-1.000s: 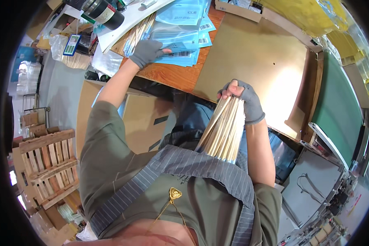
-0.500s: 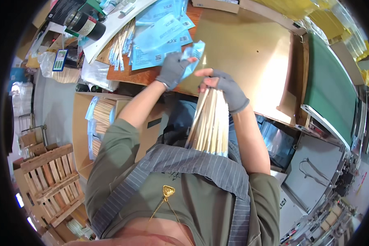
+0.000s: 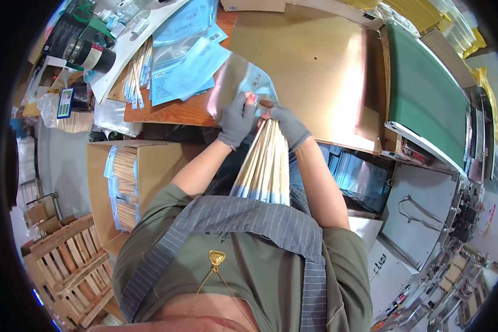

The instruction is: Gathers bundles of sticks and packages them into plastic bags and then into cardboard boxes.

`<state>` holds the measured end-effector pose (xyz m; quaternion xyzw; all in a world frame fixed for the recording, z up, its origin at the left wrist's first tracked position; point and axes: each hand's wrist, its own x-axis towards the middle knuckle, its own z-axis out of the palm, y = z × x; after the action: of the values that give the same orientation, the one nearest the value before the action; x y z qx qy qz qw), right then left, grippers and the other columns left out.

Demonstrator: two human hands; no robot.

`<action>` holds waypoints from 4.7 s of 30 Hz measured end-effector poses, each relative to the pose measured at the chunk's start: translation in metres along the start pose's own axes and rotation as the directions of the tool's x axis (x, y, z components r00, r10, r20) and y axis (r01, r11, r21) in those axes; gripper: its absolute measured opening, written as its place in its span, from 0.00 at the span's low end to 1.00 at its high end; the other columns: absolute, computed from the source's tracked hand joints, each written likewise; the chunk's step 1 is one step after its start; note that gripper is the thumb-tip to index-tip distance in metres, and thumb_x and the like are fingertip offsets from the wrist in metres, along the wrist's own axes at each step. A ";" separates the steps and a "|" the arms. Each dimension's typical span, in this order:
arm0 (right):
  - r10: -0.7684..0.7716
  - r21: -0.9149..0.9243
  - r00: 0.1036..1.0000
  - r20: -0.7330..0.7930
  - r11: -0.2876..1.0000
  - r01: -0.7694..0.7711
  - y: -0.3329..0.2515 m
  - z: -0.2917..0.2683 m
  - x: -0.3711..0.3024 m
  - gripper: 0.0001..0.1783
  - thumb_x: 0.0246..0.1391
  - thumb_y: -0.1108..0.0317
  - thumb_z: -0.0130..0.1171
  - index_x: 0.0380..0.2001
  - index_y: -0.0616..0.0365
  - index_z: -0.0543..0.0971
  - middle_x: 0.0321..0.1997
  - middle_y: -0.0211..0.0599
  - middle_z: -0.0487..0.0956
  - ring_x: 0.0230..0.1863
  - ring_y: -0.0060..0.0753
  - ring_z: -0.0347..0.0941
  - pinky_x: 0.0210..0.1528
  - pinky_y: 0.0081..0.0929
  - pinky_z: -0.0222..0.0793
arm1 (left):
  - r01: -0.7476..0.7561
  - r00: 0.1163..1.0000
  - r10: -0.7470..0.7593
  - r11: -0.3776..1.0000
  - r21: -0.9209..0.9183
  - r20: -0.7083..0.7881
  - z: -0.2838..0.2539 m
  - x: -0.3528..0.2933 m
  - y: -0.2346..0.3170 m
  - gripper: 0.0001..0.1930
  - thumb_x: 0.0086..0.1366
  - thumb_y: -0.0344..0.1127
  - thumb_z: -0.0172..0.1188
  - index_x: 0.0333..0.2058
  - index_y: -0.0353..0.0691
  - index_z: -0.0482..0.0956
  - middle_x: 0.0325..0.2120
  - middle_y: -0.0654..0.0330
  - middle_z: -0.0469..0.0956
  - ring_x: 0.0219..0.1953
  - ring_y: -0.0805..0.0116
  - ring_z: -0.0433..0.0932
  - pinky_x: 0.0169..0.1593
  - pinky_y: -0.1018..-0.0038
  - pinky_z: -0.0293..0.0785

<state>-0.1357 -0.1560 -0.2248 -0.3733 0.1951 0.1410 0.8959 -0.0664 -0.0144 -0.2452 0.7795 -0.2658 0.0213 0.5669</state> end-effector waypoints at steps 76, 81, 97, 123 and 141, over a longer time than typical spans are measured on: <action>-0.456 -0.845 0.716 0.528 -0.196 0.498 -0.022 0.129 -0.047 0.14 0.51 0.73 0.55 0.42 0.63 0.76 0.41 0.50 0.77 0.44 0.53 0.73 0.50 0.36 0.68 | 0.781 0.276 -0.844 -0.082 0.619 -0.460 -0.427 -0.144 -0.139 0.47 0.52 0.75 0.48 0.50 0.31 0.75 0.48 0.40 0.75 0.52 0.46 0.74 0.55 0.58 0.68; -0.770 -0.926 0.570 0.287 -0.374 -0.040 0.016 -0.055 0.002 0.23 0.55 0.60 0.53 0.50 0.63 0.68 0.50 0.58 0.70 0.52 0.61 0.65 0.56 0.46 0.61 | 0.440 0.759 -0.068 0.787 0.433 -0.648 -0.383 -0.049 -0.061 0.20 0.61 0.44 0.62 0.44 0.33 0.76 0.33 0.55 0.77 0.28 0.67 0.73 0.35 0.71 0.72; -0.872 -0.947 0.381 0.308 -0.318 0.039 0.055 -0.073 0.013 0.33 0.42 0.52 0.55 0.49 0.64 0.69 0.58 0.59 0.65 0.61 0.60 0.59 0.63 0.52 0.51 | -0.330 0.943 0.147 0.554 0.764 0.300 0.059 0.097 -0.084 0.38 0.63 0.63 0.48 0.58 0.34 0.65 0.58 0.39 0.63 0.61 0.44 0.61 0.62 0.56 0.57; -0.830 -0.918 0.404 0.384 -0.388 0.076 0.051 -0.083 0.020 0.43 0.44 0.37 0.50 0.50 0.68 0.68 0.59 0.64 0.64 0.64 0.64 0.56 0.64 0.62 0.43 | -0.353 0.936 0.189 0.512 0.783 0.298 0.068 0.113 -0.093 0.37 0.63 0.65 0.46 0.57 0.37 0.67 0.58 0.47 0.64 0.60 0.50 0.63 0.61 0.58 0.60; -0.774 -0.903 0.507 0.378 -0.429 0.017 0.044 -0.068 0.005 0.41 0.50 0.40 0.48 0.54 0.67 0.65 0.61 0.60 0.62 0.64 0.60 0.55 0.65 0.54 0.45 | -0.304 0.953 0.208 0.605 0.736 0.222 0.062 0.100 -0.082 0.35 0.62 0.60 0.51 0.57 0.36 0.67 0.58 0.43 0.64 0.61 0.48 0.62 0.62 0.57 0.58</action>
<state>-0.1656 -0.1751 -0.2978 -0.9491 0.0618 -0.2674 0.1548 0.0384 -0.0916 -0.3052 0.8985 -0.3725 0.1673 0.1608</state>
